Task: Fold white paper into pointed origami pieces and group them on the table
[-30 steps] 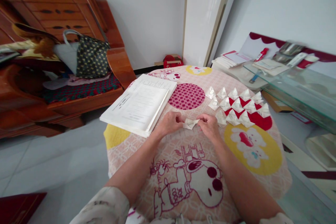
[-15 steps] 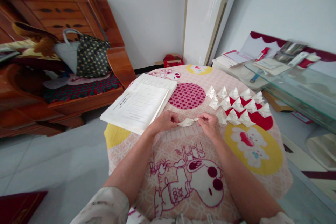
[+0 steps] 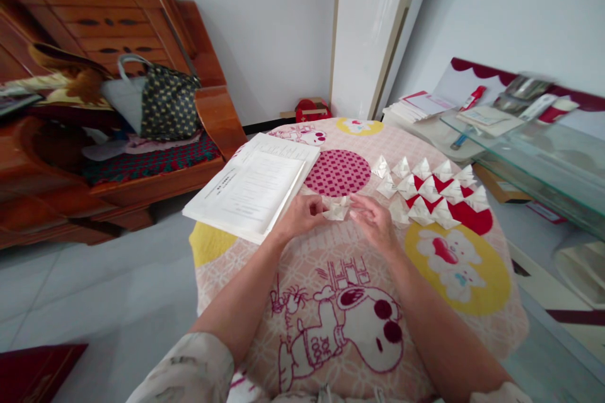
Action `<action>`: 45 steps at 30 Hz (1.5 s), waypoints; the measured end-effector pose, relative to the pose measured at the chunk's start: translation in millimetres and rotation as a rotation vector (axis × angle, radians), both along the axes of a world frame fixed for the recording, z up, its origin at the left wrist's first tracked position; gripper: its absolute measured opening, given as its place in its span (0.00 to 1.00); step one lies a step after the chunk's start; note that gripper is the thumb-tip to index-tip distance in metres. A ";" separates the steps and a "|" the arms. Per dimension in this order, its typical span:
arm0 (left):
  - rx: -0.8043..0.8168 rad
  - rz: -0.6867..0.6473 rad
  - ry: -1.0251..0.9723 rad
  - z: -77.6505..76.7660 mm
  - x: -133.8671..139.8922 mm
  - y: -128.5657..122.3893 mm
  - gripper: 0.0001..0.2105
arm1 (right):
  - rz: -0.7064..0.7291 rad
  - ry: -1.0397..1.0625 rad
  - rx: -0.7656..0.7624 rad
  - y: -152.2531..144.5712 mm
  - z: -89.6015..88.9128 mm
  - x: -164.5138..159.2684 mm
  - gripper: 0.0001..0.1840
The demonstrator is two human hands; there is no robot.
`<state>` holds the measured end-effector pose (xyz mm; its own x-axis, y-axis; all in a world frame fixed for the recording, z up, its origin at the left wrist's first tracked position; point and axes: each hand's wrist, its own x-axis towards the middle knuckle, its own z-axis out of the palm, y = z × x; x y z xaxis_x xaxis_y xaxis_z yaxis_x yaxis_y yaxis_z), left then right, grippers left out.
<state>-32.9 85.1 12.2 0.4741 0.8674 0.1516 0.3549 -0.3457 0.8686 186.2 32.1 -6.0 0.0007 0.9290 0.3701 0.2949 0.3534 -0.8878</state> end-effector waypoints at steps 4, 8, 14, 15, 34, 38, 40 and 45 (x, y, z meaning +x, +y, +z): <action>0.130 -0.061 0.104 6.8 7.4 -9.3 0.05 | -0.004 -0.255 0.188 -1.5 0.3 -7.3 0.14; 0.182 -0.089 0.173 8.2 10.7 -12.3 0.04 | -0.031 -0.353 0.153 0.7 -7.1 -8.9 0.12; 0.174 -0.113 0.147 1.1 10.9 -8.7 0.04 | 0.000 -0.397 0.095 4.7 -13.2 -8.9 0.09; 0.161 -0.114 0.139 -0.2 10.8 -7.9 0.04 | 0.003 -0.398 0.082 5.1 -13.9 -10.2 0.09; 0.073 0.050 0.187 1.9 20.9 -10.5 0.05 | -0.019 -0.497 0.073 9.1 -24.1 -20.5 0.13; 0.092 0.121 0.230 2.2 21.4 -10.3 0.08 | -0.024 -0.512 0.089 7.8 -24.7 -20.9 0.13; 0.084 0.128 0.246 2.0 20.6 -10.1 0.08 | -0.020 -0.511 0.087 6.8 -24.9 -21.2 0.13; 0.022 0.104 0.247 -1.2 19.3 -9.7 0.06 | -0.003 -0.478 0.078 5.1 -24.6 -21.7 0.12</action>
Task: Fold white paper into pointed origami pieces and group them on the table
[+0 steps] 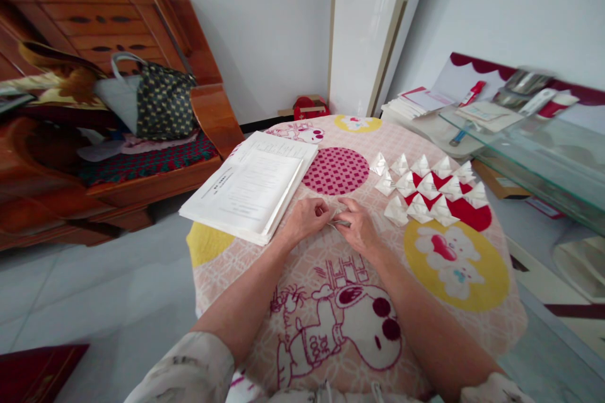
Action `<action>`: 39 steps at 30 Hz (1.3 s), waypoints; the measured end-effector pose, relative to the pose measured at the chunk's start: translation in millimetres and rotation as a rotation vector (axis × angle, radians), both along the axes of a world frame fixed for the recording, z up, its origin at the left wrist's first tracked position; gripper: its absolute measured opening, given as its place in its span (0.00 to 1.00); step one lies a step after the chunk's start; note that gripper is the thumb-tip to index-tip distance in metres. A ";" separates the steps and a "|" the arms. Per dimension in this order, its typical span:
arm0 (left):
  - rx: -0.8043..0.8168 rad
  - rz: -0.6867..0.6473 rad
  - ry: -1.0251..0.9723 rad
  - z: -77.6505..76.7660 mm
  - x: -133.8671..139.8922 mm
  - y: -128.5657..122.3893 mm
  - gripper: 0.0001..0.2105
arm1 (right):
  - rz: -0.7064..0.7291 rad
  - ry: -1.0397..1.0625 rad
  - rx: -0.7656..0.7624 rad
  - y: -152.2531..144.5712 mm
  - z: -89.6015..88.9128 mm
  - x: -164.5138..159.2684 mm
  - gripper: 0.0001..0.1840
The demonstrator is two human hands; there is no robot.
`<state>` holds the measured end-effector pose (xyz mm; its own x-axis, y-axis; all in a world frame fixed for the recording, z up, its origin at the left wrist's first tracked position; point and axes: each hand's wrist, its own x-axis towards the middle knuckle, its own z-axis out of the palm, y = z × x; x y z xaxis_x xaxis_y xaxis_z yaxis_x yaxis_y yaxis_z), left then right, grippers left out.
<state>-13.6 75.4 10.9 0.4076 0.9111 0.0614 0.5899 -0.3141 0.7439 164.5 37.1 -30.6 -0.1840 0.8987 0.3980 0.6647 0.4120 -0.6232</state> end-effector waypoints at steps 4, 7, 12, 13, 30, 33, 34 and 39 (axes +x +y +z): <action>-0.055 -0.007 -0.011 -0.6 -0.9 0.7 0.07 | 0.023 0.018 -0.020 -0.5 1.9 -0.4 0.12; -0.068 -0.022 -0.044 0.8 -2.3 1.1 0.11 | 0.008 0.017 -0.016 -0.8 2.3 -0.8 0.12; -0.048 -0.060 -0.023 3.4 -3.7 0.9 0.09 | 0.006 0.012 0.001 0.2 -0.1 -0.5 0.11; -0.041 -0.058 -0.008 4.3 -3.5 0.5 0.08 | 0.007 0.012 0.002 0.5 -0.7 -0.2 0.11; 0.040 -0.021 0.051 -3.3 4.1 -0.2 0.14 | 0.033 0.054 -0.018 0.3 -2.7 -4.0 0.10; 0.017 -0.025 0.026 -3.8 2.6 2.7 0.15 | 0.055 0.065 -0.035 0.4 -1.2 -4.4 0.10; 0.011 -0.028 0.032 -3.7 2.3 3.4 0.15 | 0.058 0.068 -0.040 0.4 -0.6 -4.2 0.10; 0.037 0.000 0.068 -0.9 2.9 2.0 0.07 | 0.044 0.112 -0.040 1.1 1.7 0.2 0.13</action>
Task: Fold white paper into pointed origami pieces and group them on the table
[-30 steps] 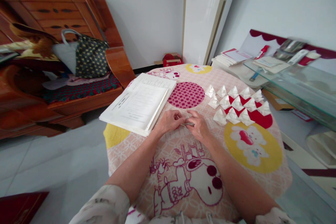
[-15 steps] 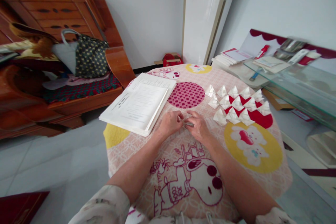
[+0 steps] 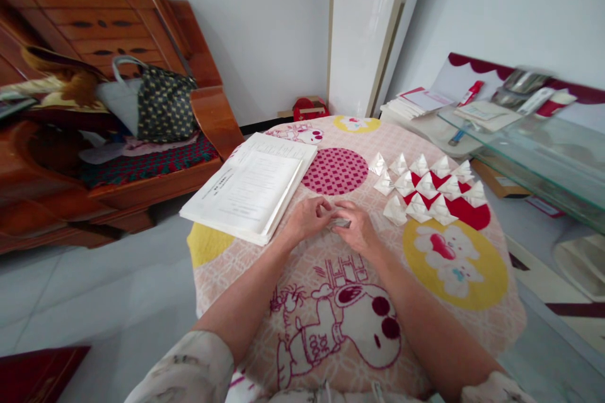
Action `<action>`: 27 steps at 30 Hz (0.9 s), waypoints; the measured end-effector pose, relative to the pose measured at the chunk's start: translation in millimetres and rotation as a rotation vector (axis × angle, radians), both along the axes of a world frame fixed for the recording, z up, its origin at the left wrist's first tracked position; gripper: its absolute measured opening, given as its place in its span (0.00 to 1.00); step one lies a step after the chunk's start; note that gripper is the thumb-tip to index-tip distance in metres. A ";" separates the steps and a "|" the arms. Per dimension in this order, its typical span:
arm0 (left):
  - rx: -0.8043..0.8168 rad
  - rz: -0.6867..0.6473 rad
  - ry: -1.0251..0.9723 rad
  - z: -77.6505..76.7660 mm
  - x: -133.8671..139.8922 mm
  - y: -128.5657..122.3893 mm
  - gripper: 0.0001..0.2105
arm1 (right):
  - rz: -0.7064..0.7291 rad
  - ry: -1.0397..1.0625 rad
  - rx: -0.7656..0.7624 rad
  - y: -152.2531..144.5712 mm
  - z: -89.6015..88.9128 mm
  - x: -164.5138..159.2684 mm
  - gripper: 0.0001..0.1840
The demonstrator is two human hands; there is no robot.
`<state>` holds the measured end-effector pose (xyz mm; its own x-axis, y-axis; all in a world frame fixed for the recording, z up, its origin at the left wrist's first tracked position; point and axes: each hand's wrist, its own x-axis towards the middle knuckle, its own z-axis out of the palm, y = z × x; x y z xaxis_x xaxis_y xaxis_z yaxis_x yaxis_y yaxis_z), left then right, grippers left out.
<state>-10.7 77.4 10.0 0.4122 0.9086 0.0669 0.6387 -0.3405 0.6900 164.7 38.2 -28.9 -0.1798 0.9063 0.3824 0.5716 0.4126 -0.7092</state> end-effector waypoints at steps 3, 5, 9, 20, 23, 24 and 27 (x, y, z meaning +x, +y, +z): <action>0.138 -0.009 -0.062 1.9 2.4 -4.0 0.06 | -0.016 0.059 0.045 1.2 -0.4 2.4 0.17; 0.228 -0.066 -0.113 2.1 4.9 -6.7 0.08 | -0.014 0.101 0.061 1.8 -0.7 2.7 0.17; 0.291 -0.141 -0.156 -1.3 9.4 -9.1 0.14 | -0.003 0.165 0.049 1.8 0.7 2.4 0.12; 0.232 -0.113 -0.121 -15.5 9.9 -6.6 0.12 | -0.048 0.270 -0.078 -2.5 11.2 9.7 0.13; 0.247 -0.139 -0.082 -15.8 9.9 -6.8 0.08 | -0.068 0.280 -0.116 -2.6 11.3 14.7 0.12; 0.251 -0.153 -0.060 -15.3 10.1 -7.3 0.07 | -0.072 0.283 -0.124 -2.3 10.8 16.5 0.11; 0.257 -0.153 0.038 -12.6 11.4 -10.9 0.05 | -0.093 0.296 -0.133 -0.9 10.1 21.6 0.10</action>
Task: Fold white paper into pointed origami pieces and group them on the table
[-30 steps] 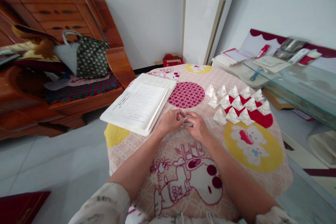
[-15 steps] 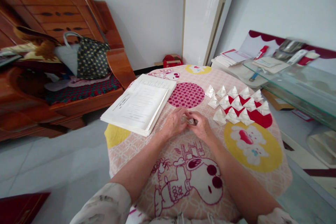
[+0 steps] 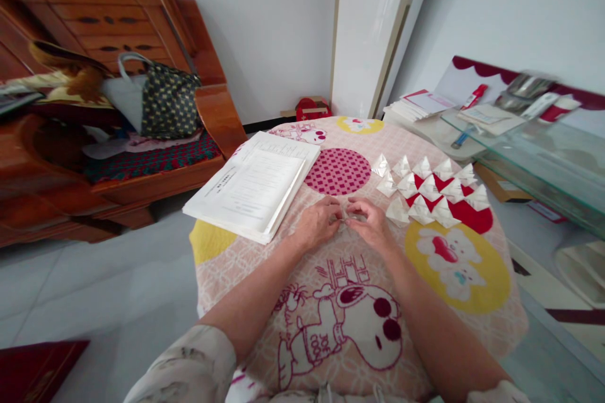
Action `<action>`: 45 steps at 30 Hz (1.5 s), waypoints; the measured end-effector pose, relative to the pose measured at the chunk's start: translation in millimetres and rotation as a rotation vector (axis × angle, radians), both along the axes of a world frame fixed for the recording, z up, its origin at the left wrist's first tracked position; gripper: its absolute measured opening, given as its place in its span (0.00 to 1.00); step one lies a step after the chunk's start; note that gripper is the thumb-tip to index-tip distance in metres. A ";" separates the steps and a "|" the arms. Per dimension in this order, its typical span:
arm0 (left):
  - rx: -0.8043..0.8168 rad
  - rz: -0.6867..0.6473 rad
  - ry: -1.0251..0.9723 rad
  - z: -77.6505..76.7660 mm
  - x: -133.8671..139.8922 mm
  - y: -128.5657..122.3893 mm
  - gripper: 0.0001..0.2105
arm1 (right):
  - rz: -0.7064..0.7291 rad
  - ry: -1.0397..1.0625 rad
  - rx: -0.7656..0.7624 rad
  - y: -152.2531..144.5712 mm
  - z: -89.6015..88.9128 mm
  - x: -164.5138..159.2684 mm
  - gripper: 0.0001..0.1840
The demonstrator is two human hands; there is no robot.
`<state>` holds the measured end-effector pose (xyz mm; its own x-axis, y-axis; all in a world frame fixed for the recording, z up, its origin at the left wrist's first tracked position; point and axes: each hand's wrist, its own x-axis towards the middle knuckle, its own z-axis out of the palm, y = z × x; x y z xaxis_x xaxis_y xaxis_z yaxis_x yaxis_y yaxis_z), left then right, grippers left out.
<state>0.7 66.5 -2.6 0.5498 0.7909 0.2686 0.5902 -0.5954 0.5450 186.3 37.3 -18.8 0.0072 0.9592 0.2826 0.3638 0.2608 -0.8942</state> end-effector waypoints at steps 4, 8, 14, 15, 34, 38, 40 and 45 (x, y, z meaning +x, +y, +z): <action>0.017 0.047 0.118 5.1 3.3 -6.6 0.05 | -0.027 -0.022 -0.044 -0.4 5.4 4.7 0.13; 0.010 0.066 0.176 9.4 5.7 -10.2 0.05 | -0.050 -0.105 -0.167 -3.2 13.7 10.1 0.12; 0.017 0.071 0.175 7.2 5.5 -9.3 0.05 | -0.057 -0.163 -0.220 -4.2 17.1 14.9 0.07; 0.022 0.067 0.168 6.2 5.3 -9.2 0.05 | -0.058 -0.177 -0.222 -4.2 17.5 14.5 0.07; 0.034 0.056 0.212 6.4 6.2 -10.3 0.06 | -0.185 -0.665 -0.138 -6.1 23.3 -8.8 0.10; 0.038 0.054 0.211 5.0 5.4 -9.3 0.06 | -0.134 -0.732 -0.092 -8.2 25.1 -6.6 0.13; 0.035 0.058 0.216 5.8 5.5 -9.3 0.06 | -0.134 -0.768 -0.083 -8.4 25.4 -7.0 0.16; 0.028 0.066 0.225 8.3 5.7 -10.1 0.06 | -0.210 -0.874 -0.076 -5.7 23.1 -12.0 0.15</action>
